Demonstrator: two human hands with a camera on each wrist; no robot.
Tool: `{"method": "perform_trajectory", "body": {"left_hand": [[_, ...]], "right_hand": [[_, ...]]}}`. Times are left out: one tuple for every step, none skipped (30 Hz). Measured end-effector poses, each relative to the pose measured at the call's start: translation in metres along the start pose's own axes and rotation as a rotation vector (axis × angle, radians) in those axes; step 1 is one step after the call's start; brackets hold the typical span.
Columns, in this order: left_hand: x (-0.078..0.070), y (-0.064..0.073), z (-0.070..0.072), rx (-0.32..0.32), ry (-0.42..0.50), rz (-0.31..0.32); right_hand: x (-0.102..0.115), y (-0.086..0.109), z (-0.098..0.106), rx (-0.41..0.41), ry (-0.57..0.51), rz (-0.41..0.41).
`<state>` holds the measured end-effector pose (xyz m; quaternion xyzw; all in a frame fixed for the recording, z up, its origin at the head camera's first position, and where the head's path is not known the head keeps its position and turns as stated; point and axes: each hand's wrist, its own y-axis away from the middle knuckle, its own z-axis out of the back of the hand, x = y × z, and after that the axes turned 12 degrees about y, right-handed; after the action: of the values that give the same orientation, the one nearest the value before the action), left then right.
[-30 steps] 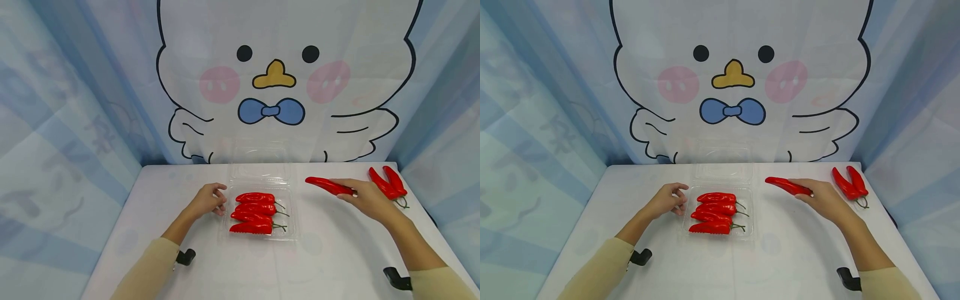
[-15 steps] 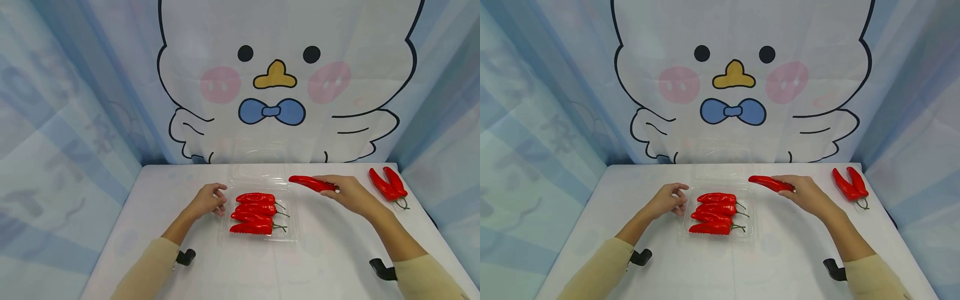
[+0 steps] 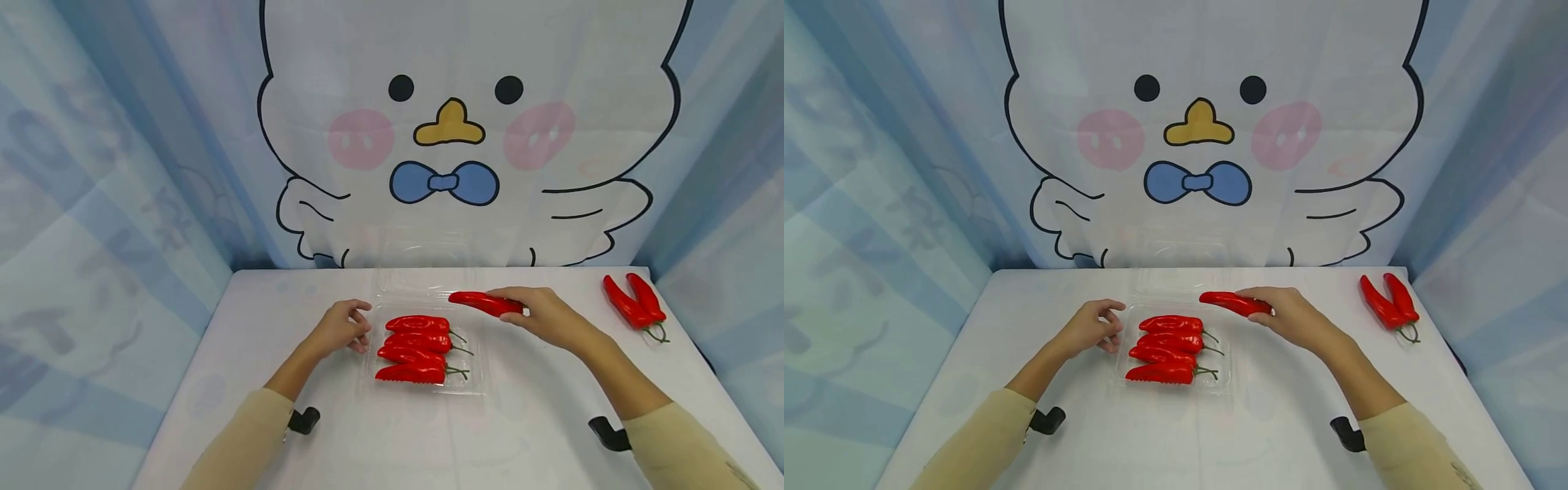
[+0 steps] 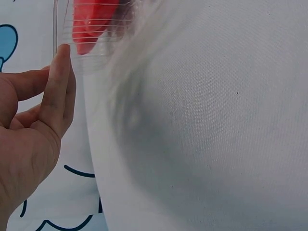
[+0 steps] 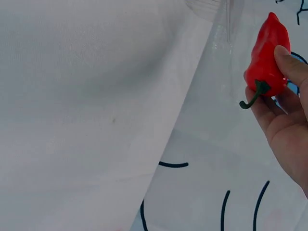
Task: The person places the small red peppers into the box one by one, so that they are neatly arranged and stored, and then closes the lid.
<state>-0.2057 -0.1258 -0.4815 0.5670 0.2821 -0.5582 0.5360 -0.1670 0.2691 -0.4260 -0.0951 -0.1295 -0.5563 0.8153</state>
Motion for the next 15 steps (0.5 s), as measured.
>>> {"method": "perform_trajectory", "body": {"left_hand": [[0.0, 0.0, 0.0, -0.001, -0.003, -0.002], [0.0, 0.0, 0.0, -0.001, -0.004, -0.002], [0.0, 0.0, 0.0, -0.002, -0.004, -0.001], [0.0, -0.001, 0.0, -0.002, -0.003, -0.001], [0.0, 0.0, 0.001, -0.003, -0.002, -0.001], [0.0, 0.0, 0.001, -0.004, -0.003, -0.002], [0.0, 0.0, 0.001, -0.004, -0.002, -0.003], [0.0, 0.0, 0.001, -0.003, 0.002, -0.001], [0.0, 0.0, 0.001, -0.002, 0.004, 0.0], [0.0, 0.0, 0.001, 0.0, 0.005, 0.001], [0.0, 0.0, 0.001, 0.002, 0.007, 0.004], [0.0, 0.0, 0.001, 0.004, 0.007, 0.004], [-0.001, 0.0, 0.001, 0.006, 0.009, 0.006], [-0.001, 0.0, 0.002, 0.008, 0.012, 0.008], [-0.001, 0.0, 0.002, 0.009, 0.014, 0.007]], "right_hand": [[0.002, -0.002, -0.001, 0.005, 0.0, 0.007], [0.003, -0.004, -0.001, 0.009, 0.0, 0.015], [0.005, -0.005, -0.002, 0.012, 0.002, 0.021], [0.007, -0.007, -0.002, 0.015, 0.002, 0.024], [0.009, -0.008, -0.003, 0.017, 0.002, 0.028], [0.01, -0.01, -0.004, 0.018, 0.0, 0.034], [0.012, -0.011, -0.004, 0.017, -0.003, 0.04], [0.014, -0.013, -0.005, 0.017, -0.007, 0.046], [0.015, -0.014, -0.007, 0.017, -0.007, 0.054], [0.017, -0.016, -0.008, 0.016, -0.009, 0.063], [0.018, -0.017, -0.009, 0.014, -0.009, 0.075], [0.019, -0.019, -0.01, 0.013, -0.008, 0.085], [0.02, -0.02, -0.011, 0.012, -0.006, 0.094], [0.021, -0.022, -0.012, 0.012, -0.001, 0.101], [0.022, -0.023, -0.013, 0.012, 0.003, 0.107]]}}
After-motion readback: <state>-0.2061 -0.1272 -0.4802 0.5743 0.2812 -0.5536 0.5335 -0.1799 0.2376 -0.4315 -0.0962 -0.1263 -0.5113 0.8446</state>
